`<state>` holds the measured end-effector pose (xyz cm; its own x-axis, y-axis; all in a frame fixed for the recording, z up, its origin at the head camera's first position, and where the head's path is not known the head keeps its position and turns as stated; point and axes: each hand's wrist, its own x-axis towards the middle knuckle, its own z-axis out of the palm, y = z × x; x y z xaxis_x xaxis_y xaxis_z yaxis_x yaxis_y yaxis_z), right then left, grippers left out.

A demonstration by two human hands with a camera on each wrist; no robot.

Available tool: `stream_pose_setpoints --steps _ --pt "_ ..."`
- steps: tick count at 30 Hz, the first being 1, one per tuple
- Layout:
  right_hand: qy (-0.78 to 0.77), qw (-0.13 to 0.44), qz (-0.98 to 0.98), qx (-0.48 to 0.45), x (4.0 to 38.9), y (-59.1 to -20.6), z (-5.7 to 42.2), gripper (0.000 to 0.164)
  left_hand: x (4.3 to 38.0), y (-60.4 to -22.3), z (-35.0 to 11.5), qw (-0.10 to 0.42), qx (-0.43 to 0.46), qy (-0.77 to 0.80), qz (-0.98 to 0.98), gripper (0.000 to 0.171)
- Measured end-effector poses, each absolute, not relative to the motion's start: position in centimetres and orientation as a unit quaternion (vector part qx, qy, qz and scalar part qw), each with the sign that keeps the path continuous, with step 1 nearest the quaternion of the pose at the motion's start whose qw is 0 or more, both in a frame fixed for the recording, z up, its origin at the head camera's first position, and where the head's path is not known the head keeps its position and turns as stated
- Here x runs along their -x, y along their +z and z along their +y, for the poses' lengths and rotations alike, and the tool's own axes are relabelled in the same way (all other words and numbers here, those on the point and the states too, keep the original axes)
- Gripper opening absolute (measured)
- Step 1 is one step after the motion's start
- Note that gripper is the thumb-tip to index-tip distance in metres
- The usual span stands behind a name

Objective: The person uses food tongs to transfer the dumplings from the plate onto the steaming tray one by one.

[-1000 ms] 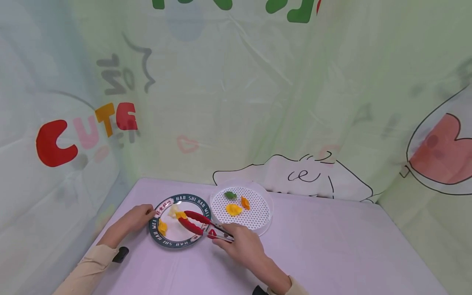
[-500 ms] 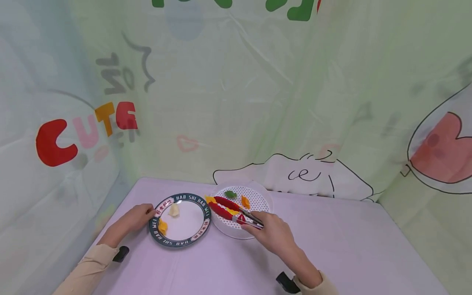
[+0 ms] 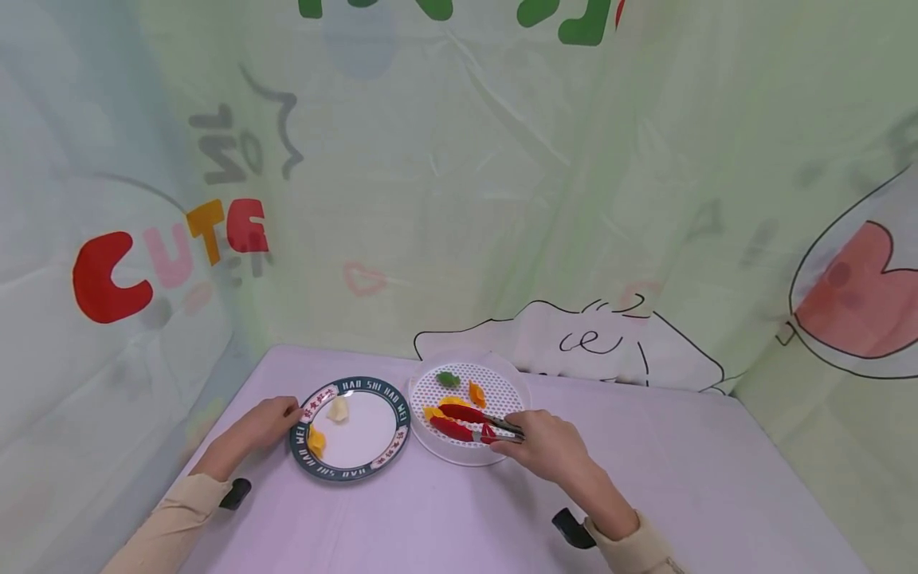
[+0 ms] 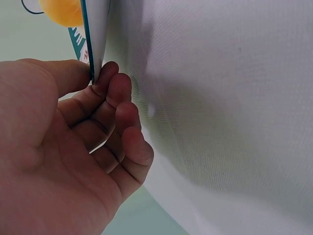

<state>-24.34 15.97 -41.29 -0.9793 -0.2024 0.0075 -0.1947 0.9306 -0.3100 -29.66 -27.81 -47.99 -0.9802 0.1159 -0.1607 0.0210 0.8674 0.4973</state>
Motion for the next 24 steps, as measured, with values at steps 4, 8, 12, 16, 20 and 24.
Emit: stream_pose_setpoints --steps 4,8,12,16,20,24 --pt "-0.145 0.018 0.984 0.101 24.58 -41.48 15.8 0.047 29.66 -48.0 -27.75 0.094 -0.032 0.253 0.962 0.024" --pt "-0.144 0.019 0.984 0.101 24.68 -41.45 15.74 0.048 29.69 -48.06 -27.79 0.095 -0.032 0.252 0.963 0.024" --pt "-0.143 0.019 0.985 0.099 24.67 -41.43 15.78 0.049 29.61 -47.83 -27.67 0.094 -0.032 0.252 0.963 0.024" --pt "-0.149 0.02 0.984 0.094 24.47 -41.16 15.87 0.053 29.56 -47.71 -27.55 0.094 -0.03 0.254 0.962 0.023" --pt "-0.166 0.016 0.983 0.083 24.24 -40.61 15.96 0.064 29.62 -47.97 -27.62 0.094 -0.029 0.252 0.963 0.023" --pt "-0.194 -0.003 0.979 0.063 24.11 -40.97 15.43 0.075 29.64 -48.12 -27.81 0.093 -0.031 0.253 0.962 0.022"
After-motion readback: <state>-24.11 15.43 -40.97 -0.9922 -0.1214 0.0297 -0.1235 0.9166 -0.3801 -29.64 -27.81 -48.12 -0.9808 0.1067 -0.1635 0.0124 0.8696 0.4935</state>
